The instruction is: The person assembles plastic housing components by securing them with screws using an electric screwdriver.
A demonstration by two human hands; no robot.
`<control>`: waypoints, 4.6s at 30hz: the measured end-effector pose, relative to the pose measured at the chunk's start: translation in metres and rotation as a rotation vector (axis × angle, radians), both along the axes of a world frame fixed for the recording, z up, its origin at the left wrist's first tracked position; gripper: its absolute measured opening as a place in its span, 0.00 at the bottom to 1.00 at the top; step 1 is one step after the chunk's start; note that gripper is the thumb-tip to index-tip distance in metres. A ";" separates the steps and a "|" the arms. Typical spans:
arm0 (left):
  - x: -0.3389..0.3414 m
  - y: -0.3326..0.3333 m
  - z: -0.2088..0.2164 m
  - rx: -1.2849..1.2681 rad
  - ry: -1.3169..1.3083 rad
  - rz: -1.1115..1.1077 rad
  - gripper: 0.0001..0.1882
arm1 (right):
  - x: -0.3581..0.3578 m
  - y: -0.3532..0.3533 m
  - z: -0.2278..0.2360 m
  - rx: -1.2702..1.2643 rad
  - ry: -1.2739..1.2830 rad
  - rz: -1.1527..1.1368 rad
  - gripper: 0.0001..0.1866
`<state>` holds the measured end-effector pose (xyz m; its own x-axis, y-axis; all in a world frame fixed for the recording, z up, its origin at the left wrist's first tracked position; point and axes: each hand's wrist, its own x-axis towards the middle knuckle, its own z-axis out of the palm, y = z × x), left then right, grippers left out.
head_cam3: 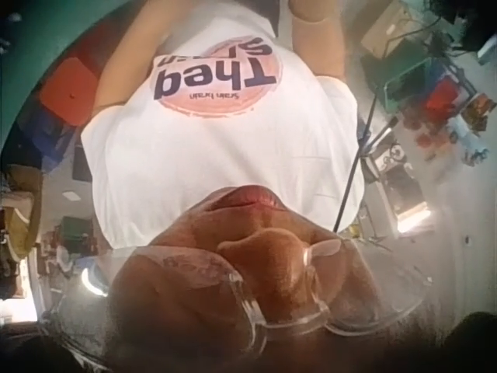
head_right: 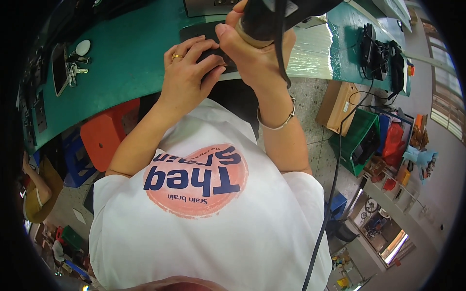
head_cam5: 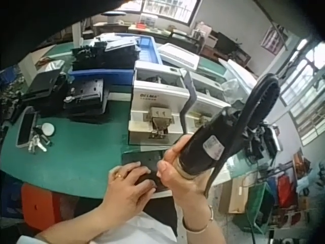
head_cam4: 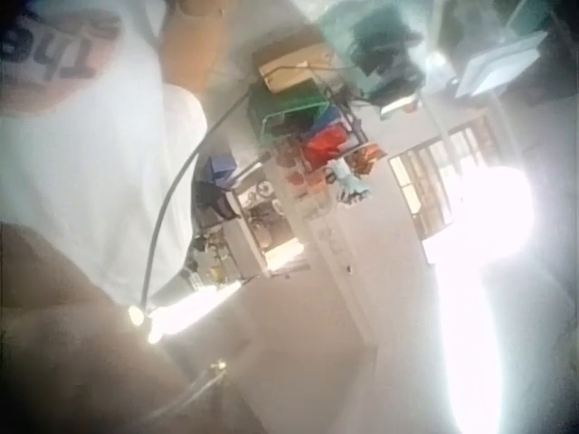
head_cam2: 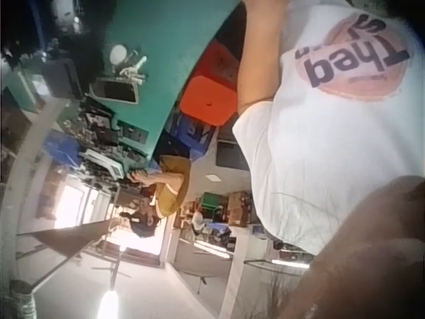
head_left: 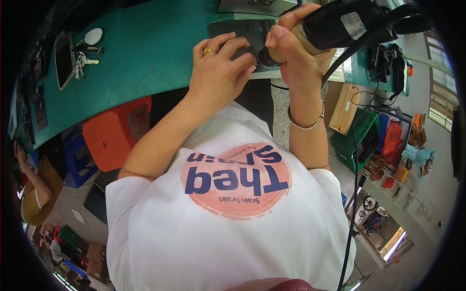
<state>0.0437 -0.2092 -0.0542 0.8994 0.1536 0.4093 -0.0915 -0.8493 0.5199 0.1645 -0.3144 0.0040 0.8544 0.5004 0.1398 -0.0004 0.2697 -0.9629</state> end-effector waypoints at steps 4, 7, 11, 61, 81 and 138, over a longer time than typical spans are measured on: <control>0.001 0.001 -0.001 0.007 -0.034 0.014 0.06 | -0.017 -0.009 0.004 -0.018 -0.337 0.002 0.23; 0.000 -0.001 0.000 0.003 -0.065 0.036 0.05 | -0.023 -0.011 0.008 -0.111 -0.438 0.023 0.28; 0.000 0.000 -0.002 -0.022 -0.061 0.029 0.04 | -0.014 -0.019 0.020 0.076 -0.185 0.004 0.32; -0.002 -0.004 -0.003 -0.110 -0.013 0.030 0.14 | 0.067 0.069 0.068 0.747 0.217 0.308 0.04; 0.015 -0.028 0.001 0.024 -0.110 -0.111 0.21 | 0.022 -0.047 0.036 0.211 -0.285 -0.200 0.26; 0.018 -0.028 -0.005 -0.017 -0.077 -0.091 0.25 | 0.045 -0.018 0.060 0.407 -0.322 0.040 0.30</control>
